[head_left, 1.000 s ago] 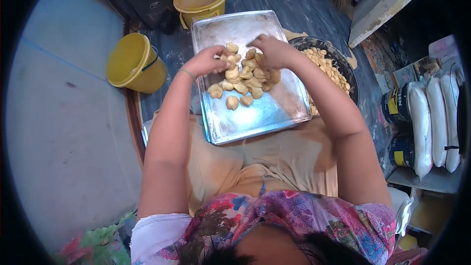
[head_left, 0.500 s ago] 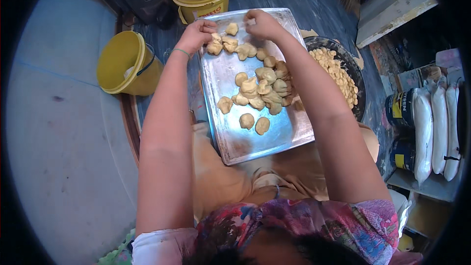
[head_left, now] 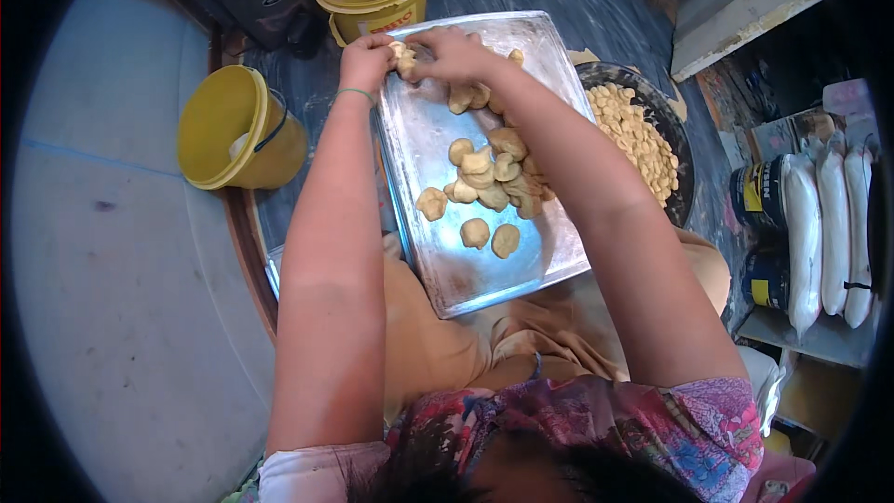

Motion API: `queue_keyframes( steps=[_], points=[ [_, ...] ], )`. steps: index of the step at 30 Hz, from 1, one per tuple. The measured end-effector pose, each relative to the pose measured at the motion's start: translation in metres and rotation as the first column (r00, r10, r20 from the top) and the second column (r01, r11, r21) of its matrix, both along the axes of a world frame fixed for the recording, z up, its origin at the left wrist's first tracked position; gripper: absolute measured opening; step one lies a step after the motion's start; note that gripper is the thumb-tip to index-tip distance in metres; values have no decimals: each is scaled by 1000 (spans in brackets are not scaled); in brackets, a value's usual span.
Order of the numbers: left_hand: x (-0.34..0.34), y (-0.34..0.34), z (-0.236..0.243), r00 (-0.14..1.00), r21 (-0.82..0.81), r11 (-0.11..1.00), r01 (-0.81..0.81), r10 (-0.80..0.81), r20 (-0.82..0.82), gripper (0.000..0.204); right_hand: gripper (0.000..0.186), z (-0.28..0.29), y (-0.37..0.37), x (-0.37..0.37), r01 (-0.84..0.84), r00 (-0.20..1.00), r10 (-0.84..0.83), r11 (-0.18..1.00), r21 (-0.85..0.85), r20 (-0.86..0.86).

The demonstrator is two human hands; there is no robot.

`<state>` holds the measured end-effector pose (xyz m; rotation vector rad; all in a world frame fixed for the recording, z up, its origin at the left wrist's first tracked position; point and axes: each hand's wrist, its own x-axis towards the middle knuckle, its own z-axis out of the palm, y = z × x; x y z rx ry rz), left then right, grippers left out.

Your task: The person picks up pieces of dough from a large bin and arranges them in rows on a metal baking tray.

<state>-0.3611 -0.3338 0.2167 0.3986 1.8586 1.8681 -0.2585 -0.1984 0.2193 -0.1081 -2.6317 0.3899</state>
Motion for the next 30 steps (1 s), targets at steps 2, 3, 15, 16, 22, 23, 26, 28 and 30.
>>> queue_keyframes(
  steps=[2,3,15,16,22,23,26,28,30],
  points=[
    [2,-3,1,998,-27,999,46,-47,-38,29,38,6,-12,2,-26,999,26,1000,5,29],
    [3,-4,2,993,-54,995,87,-91,-78,31,39,10,-15,3,-56,997,56,998,10,55],
    [15,13,1,840,-238,959,-152,-1,-542,29,31,9,47,-6,48,994,0,898,-437,109],
    [17,14,2,713,-324,934,-149,-126,-690,31,32,6,47,-7,54,971,30,938,-342,237],
    [6,22,-10,675,-436,872,-224,-183,-714,26,32,4,59,-1,37,997,-3,899,-437,79],
    [3,21,-11,677,-438,871,-222,-185,-712,26,33,3,59,1,30,995,24,854,-520,98],
    [1,26,-11,501,-459,814,-355,-248,-829,33,35,-1,70,3,26,996,24,849,-529,88],
    [7,33,-9,323,-299,911,-284,-202,-924,33,35,-4,81,5,-5,993,64,859,-511,98],
    [18,49,-1,309,-356,910,-212,-283,-908,32,36,-7,92,13,-34,989,101,869,-493,109]
  ],
)
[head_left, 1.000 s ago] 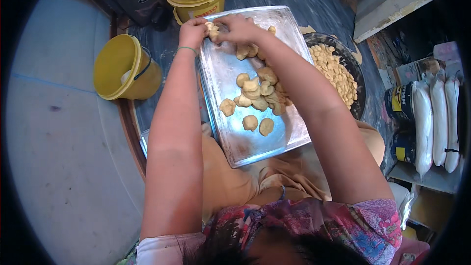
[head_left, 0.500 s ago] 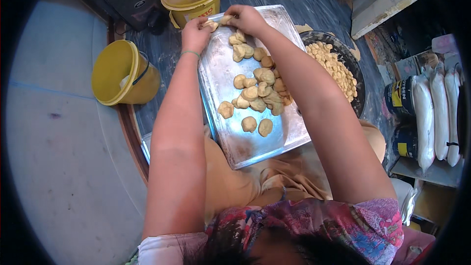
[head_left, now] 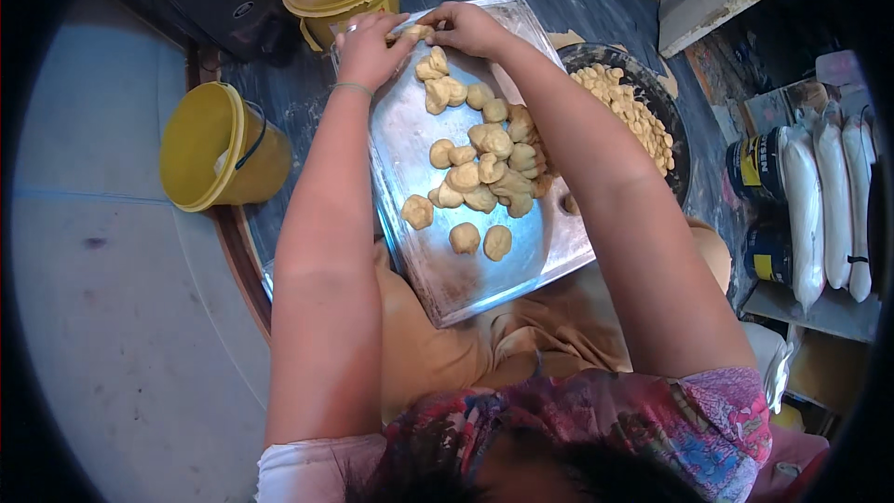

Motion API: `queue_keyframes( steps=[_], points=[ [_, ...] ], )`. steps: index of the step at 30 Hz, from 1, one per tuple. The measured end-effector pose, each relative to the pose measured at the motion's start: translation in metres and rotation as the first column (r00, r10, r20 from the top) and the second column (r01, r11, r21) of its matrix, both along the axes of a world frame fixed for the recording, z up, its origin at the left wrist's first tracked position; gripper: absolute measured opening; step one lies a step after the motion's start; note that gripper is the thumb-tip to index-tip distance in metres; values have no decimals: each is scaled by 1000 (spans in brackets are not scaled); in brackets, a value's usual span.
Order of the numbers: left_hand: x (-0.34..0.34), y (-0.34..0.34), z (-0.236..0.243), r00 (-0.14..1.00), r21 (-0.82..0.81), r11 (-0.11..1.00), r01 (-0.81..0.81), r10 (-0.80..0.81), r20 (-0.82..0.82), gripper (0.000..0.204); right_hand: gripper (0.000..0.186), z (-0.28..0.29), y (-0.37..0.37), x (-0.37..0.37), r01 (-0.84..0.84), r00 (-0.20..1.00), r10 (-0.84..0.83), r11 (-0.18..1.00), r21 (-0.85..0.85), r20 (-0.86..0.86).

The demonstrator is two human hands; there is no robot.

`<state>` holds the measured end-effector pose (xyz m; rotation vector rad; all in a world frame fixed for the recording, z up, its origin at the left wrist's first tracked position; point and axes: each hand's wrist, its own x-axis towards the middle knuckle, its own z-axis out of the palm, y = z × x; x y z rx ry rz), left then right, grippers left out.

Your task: The person picks up pieces of dough from a large bin and arranges them in rows on a metal baking tray.

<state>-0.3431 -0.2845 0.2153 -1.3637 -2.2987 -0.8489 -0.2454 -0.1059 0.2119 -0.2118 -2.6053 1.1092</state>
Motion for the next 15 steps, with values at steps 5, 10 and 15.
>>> queue_keyframes(
  steps=[5,10,15],
  points=[
    [-5,-10,5,999,-237,971,-38,44,19,31,42,41,-14,14,-13,910,41,997,-71,413],
    [2,6,-4,999,-48,999,-11,9,-44,27,43,14,12,23,-2,973,15,998,-56,231],
    [11,27,4,996,-190,978,85,-90,-15,30,39,-2,23,4,128,989,-134,985,-113,-54]
  ],
)
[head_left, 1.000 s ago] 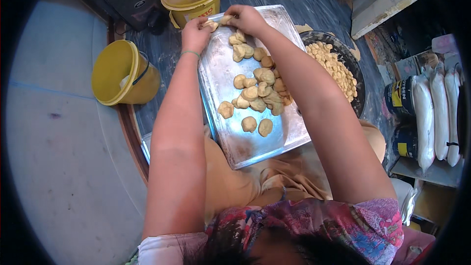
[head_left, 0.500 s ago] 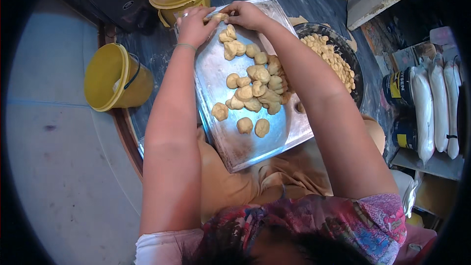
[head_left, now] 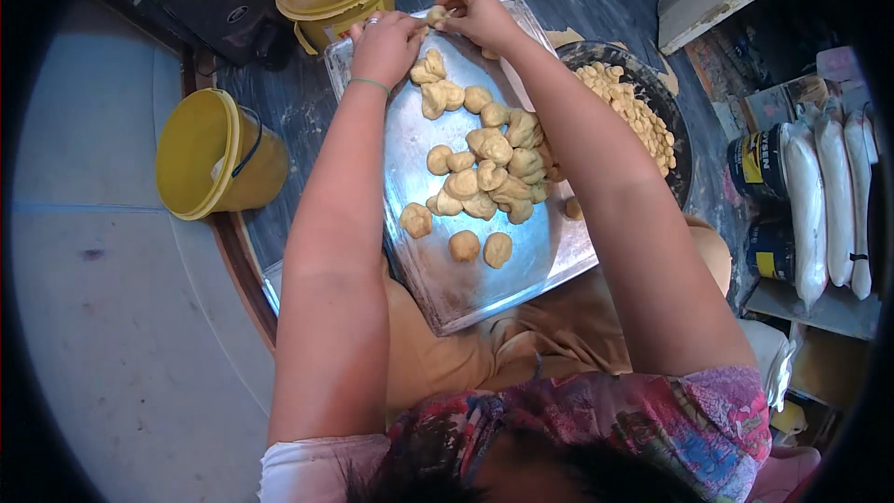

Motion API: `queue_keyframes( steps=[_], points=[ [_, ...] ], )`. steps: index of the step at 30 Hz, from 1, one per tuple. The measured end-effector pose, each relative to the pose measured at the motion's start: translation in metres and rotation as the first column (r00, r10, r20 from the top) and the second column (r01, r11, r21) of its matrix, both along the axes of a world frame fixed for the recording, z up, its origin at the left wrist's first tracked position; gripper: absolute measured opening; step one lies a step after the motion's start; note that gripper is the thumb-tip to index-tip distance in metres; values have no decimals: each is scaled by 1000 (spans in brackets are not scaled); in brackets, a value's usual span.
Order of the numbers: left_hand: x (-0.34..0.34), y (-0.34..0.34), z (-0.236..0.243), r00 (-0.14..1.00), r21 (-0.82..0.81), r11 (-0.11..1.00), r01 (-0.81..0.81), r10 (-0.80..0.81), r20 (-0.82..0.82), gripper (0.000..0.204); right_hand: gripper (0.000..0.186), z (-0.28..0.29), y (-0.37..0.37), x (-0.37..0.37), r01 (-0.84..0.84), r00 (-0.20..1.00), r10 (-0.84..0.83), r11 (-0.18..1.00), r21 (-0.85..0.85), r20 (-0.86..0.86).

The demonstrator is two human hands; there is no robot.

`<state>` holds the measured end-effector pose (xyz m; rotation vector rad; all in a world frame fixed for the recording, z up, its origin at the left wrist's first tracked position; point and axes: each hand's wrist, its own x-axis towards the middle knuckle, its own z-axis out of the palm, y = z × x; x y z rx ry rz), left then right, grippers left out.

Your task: The person picks up pieces of dough from a large bin and arranges them in rows on a metal baking tray.

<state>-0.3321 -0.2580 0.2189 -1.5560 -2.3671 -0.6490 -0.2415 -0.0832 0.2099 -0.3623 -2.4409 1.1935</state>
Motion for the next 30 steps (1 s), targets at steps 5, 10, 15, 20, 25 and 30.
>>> queue_keyframes(
  steps=[5,10,15,20,25,30],
  points=[
    [-8,-10,-4,999,138,990,5,-11,37,26,38,18,-14,14,10,991,-55,938,348,121],
    [-4,-2,12,992,-222,974,47,-19,129,25,36,17,7,31,-70,959,37,992,108,282],
    [2,15,-6,995,-75,997,30,-23,99,22,26,7,4,17,210,978,-208,973,95,-33],
    [-14,10,-9,991,-35,998,51,-46,127,24,22,21,-47,20,137,980,-178,926,353,85],
    [-37,1,19,854,180,981,78,-159,495,24,24,9,-64,30,-169,983,146,961,219,114],
    [-19,-9,51,635,-195,889,414,-129,761,38,23,12,-27,50,-20,994,39,984,-175,106]
  ],
)
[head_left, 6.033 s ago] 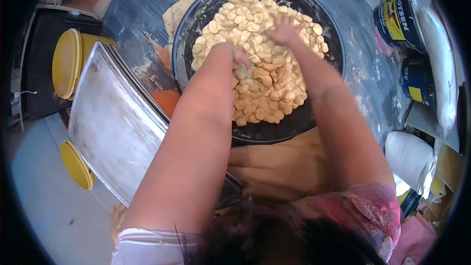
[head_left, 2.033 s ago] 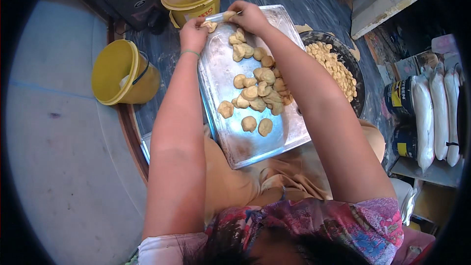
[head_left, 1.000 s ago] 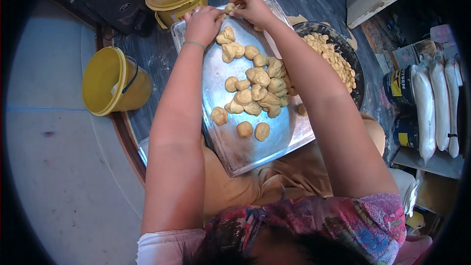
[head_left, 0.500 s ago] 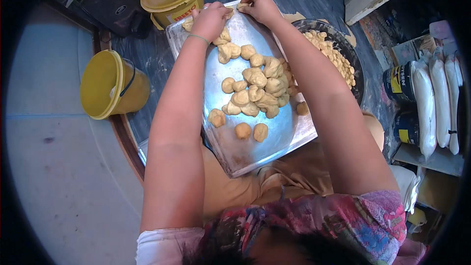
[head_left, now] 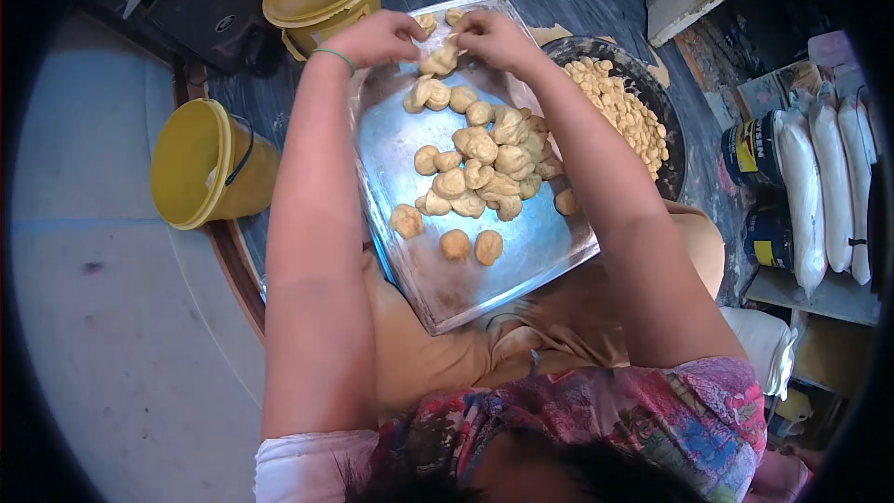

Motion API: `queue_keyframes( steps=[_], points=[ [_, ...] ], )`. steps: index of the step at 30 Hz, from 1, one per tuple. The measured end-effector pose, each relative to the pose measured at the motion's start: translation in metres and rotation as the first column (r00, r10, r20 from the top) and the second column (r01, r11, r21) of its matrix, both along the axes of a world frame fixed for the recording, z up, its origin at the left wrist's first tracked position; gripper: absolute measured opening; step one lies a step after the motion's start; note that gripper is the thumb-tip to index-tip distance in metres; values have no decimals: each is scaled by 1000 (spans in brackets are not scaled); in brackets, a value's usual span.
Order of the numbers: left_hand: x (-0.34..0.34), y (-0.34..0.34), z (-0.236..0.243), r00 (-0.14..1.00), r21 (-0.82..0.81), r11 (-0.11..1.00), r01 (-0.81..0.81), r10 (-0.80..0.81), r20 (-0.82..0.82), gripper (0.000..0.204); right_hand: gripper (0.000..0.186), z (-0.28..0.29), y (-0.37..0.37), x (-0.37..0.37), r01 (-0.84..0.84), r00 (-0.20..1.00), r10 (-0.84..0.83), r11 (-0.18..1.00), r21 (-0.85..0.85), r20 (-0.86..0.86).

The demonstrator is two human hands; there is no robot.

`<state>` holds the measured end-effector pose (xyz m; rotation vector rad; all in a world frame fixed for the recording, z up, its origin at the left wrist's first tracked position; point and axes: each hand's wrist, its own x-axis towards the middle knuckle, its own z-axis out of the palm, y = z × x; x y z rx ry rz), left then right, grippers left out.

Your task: The person picks up pieces of dough from a large bin and arranges them in rows on a metal baking tray.

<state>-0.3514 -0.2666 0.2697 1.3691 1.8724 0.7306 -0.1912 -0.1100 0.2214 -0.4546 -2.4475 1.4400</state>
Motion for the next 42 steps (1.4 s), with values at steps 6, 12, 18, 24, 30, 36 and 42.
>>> queue_keyframes(
  steps=[6,12,18,24,30,36,42],
  points=[
    [28,16,-22,966,2,1000,-8,8,-260,35,27,-10,5,12,8,987,66,886,464,-144],
    [35,17,-29,967,16,1000,5,-1,-254,29,20,-14,31,7,171,985,-170,981,88,-15],
    [17,7,-9,978,-6,999,-42,40,-207,32,35,-21,48,-11,235,971,-206,901,365,-118],
    [0,-15,20,995,-115,990,-78,70,-71,29,31,-7,37,-14,324,945,-286,755,570,-158],
    [43,-29,-6,926,-54,996,-77,52,-373,30,34,3,-23,-7,-350,934,339,792,501,116],
    [27,-65,-33,919,64,933,-355,336,207,27,23,7,-26,-35,-79,993,87,992,96,-78],
    [28,-79,-40,801,205,775,-598,568,187,18,27,5,-54,-42,-74,997,82,894,443,1]
  ],
)
